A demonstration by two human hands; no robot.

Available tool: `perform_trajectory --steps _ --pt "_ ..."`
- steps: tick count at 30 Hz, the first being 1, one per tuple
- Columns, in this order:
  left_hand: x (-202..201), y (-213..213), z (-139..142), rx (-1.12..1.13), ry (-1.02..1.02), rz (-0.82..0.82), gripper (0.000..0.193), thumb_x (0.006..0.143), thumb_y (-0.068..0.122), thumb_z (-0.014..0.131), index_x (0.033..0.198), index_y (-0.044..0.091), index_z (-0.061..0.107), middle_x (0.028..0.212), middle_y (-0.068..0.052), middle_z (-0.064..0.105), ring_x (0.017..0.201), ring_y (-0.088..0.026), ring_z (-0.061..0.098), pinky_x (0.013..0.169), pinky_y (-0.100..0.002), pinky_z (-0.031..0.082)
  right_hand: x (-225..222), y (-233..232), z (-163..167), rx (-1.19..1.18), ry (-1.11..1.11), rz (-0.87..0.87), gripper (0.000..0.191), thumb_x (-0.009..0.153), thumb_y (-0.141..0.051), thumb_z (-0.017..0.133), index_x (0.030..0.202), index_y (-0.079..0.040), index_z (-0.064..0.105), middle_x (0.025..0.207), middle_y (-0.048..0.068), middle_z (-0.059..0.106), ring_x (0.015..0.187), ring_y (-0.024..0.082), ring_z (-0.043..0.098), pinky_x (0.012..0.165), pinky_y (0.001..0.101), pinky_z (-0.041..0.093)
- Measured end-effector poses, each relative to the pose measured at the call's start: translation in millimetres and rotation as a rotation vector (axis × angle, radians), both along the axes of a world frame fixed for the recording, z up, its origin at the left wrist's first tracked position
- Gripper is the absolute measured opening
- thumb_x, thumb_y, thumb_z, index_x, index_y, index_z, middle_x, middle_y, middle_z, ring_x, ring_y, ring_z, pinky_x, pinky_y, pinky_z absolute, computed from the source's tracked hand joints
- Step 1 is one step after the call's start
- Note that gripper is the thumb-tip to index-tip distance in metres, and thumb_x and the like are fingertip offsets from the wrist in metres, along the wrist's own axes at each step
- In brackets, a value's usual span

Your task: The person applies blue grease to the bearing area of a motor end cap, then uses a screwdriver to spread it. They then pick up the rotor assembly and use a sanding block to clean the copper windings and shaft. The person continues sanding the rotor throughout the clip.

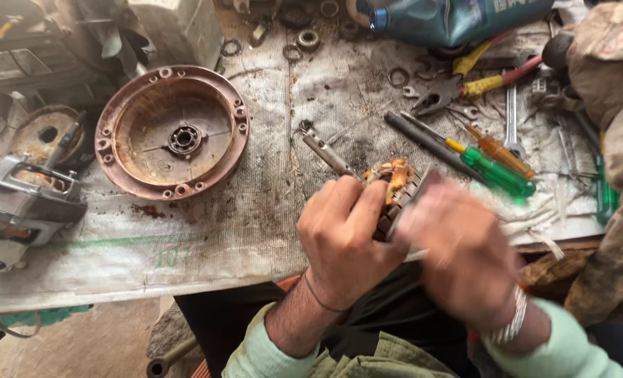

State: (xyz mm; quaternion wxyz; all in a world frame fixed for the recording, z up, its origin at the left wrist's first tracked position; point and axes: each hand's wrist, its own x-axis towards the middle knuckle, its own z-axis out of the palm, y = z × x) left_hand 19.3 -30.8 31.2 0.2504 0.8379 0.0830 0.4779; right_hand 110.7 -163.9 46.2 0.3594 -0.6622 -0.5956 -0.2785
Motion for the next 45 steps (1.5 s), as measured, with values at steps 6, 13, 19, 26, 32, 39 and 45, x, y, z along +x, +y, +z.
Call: perform_trajectory --steps 6,13,19,26,32,39,45 --pt "1.2 0.3 -2.5 -0.021 0.023 0.018 0.033 0.075 0.02 0.078 0.103 0.007 0.067 0.085 -0.007 0.052 0.076 -0.028 0.057 0.065 -0.043 0.045 6.6 -8.8 -19.8 0.048 -0.015 -0.06 0.026 0.087 0.013 0.069 0.107 -0.002 0.074 0.106 0.013 0.067 0.108 0.034 0.069 0.095 0.0476 0.059" --pt "0.3 -0.5 0.3 -0.023 0.023 0.026 0.034 0.08 0.025 0.085 0.102 0.008 0.066 0.085 -0.007 0.053 0.077 -0.028 0.059 0.068 -0.043 0.047 10.3 -0.7 -5.6 0.051 0.19 -0.095 0.028 0.095 0.017 0.066 0.115 -0.002 0.072 0.117 0.012 0.068 0.116 0.028 0.07 0.103 0.0406 0.06" --pt "1.4 -0.8 1.9 -0.025 -0.004 0.025 0.038 0.078 0.023 0.09 0.102 0.007 0.066 0.085 -0.007 0.052 0.076 -0.027 0.058 0.067 -0.042 0.046 11.2 -1.8 -11.4 0.067 0.116 -0.087 0.03 0.093 0.021 0.065 0.113 -0.001 0.073 0.114 0.015 0.068 0.118 0.034 0.072 0.102 0.0414 0.06" --pt "-0.8 0.1 2.3 -0.023 0.041 0.021 0.036 0.074 0.018 0.084 0.103 0.006 0.067 0.086 -0.007 0.053 0.078 -0.028 0.059 0.066 -0.041 0.047 9.0 -2.1 -4.8 0.044 0.208 -0.005 0.034 0.083 0.019 0.058 0.108 0.001 0.073 0.108 0.017 0.07 0.107 0.034 0.073 0.1 0.0468 0.06" --pt "0.6 -1.0 1.3 -0.03 0.03 0.025 0.036 0.076 0.021 0.088 0.101 0.007 0.067 0.085 -0.007 0.053 0.077 -0.028 0.059 0.068 -0.042 0.047 5.5 2.7 2.6 0.075 0.201 0.012 0.032 0.082 0.02 0.059 0.105 0.001 0.072 0.105 0.016 0.071 0.106 0.035 0.074 0.1 0.0467 0.061" --pt "1.8 2.2 0.4 -0.026 0.02 0.027 0.037 0.075 0.021 0.086 0.103 0.007 0.067 0.085 -0.007 0.053 0.078 -0.027 0.06 0.065 -0.041 0.047 4.3 3.2 5.0 0.043 0.118 0.013 0.032 0.079 0.019 0.062 0.104 0.002 0.073 0.107 0.018 0.07 0.107 0.035 0.072 0.102 0.0481 0.059" --pt "0.5 1.3 0.2 -0.022 0.028 0.028 0.035 0.074 0.021 0.085 0.101 0.007 0.067 0.084 -0.006 0.053 0.076 -0.026 0.059 0.066 -0.042 0.047 3.7 5.6 8.8 0.024 0.068 -0.034 0.033 0.081 0.02 0.059 0.104 0.001 0.073 0.106 0.017 0.07 0.108 0.036 0.071 0.102 0.0503 0.06"
